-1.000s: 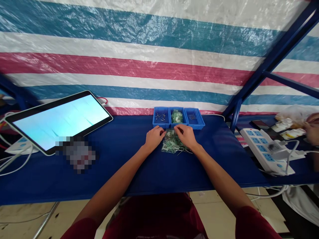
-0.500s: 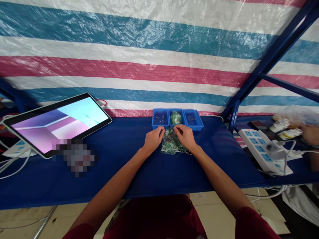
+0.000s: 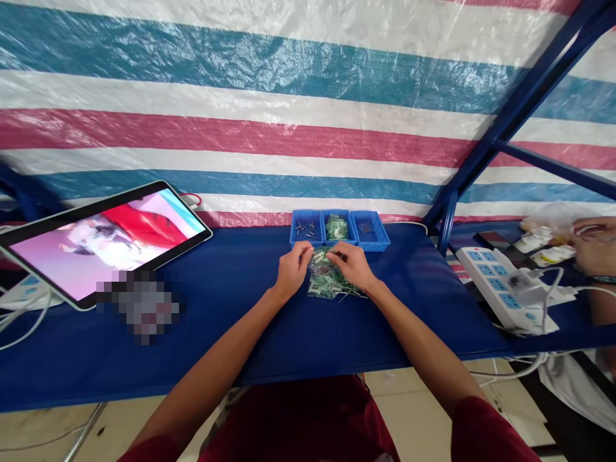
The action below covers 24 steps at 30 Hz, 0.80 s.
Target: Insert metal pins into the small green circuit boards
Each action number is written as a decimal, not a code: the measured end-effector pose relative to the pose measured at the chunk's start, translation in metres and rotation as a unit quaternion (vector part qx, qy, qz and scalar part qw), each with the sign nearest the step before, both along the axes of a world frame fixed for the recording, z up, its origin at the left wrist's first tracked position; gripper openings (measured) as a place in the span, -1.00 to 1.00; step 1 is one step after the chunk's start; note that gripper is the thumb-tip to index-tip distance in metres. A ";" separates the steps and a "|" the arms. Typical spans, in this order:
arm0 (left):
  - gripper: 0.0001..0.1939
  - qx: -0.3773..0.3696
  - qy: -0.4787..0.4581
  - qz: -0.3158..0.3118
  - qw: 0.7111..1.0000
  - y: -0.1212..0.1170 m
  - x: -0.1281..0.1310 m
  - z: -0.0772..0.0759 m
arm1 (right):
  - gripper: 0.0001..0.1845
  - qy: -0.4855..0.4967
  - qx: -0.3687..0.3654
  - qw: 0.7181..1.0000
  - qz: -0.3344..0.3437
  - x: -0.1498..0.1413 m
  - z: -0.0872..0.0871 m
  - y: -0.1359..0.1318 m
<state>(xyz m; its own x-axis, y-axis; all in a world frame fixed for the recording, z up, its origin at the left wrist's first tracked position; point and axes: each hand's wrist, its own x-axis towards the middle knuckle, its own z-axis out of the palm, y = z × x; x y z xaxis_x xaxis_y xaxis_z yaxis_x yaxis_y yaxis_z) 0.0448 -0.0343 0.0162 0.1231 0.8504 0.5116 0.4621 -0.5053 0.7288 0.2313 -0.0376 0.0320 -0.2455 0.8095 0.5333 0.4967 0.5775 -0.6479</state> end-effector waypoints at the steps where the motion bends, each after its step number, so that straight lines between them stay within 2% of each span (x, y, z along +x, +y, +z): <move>1: -0.72 -0.024 -0.031 -0.016 0.999 0.000 0.001 0.001 | -0.55 0.010 0.002 1.000 -0.013 0.000 0.000 -0.001; 5: -0.62 -0.125 -0.138 -0.081 0.979 0.000 0.008 0.003 | -0.53 0.055 0.002 0.997 -0.059 0.000 0.002 -0.002; 9: -0.67 -0.177 -0.167 -0.147 0.959 0.002 0.011 0.001 | -0.58 0.061 0.004 0.996 -0.067 0.001 0.002 -0.002; 17: -0.65 -0.185 -0.211 -0.133 0.951 0.003 0.009 0.004 | -0.65 0.037 -0.035 0.998 -0.034 0.000 0.001 -0.003; 24: -0.65 -0.168 -0.199 -0.121 0.958 0.001 0.010 0.005 | -0.62 0.017 -0.048 0.999 -0.011 0.001 0.001 -0.002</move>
<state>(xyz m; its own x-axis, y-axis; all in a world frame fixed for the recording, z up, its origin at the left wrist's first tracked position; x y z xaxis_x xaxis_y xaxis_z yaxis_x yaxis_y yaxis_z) 0.0551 -0.0332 0.0210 0.1897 0.9464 0.2613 0.0130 -0.2685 0.9632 0.2321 -0.0399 0.0330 -0.2103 0.8628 0.4597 0.4862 0.5002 -0.7165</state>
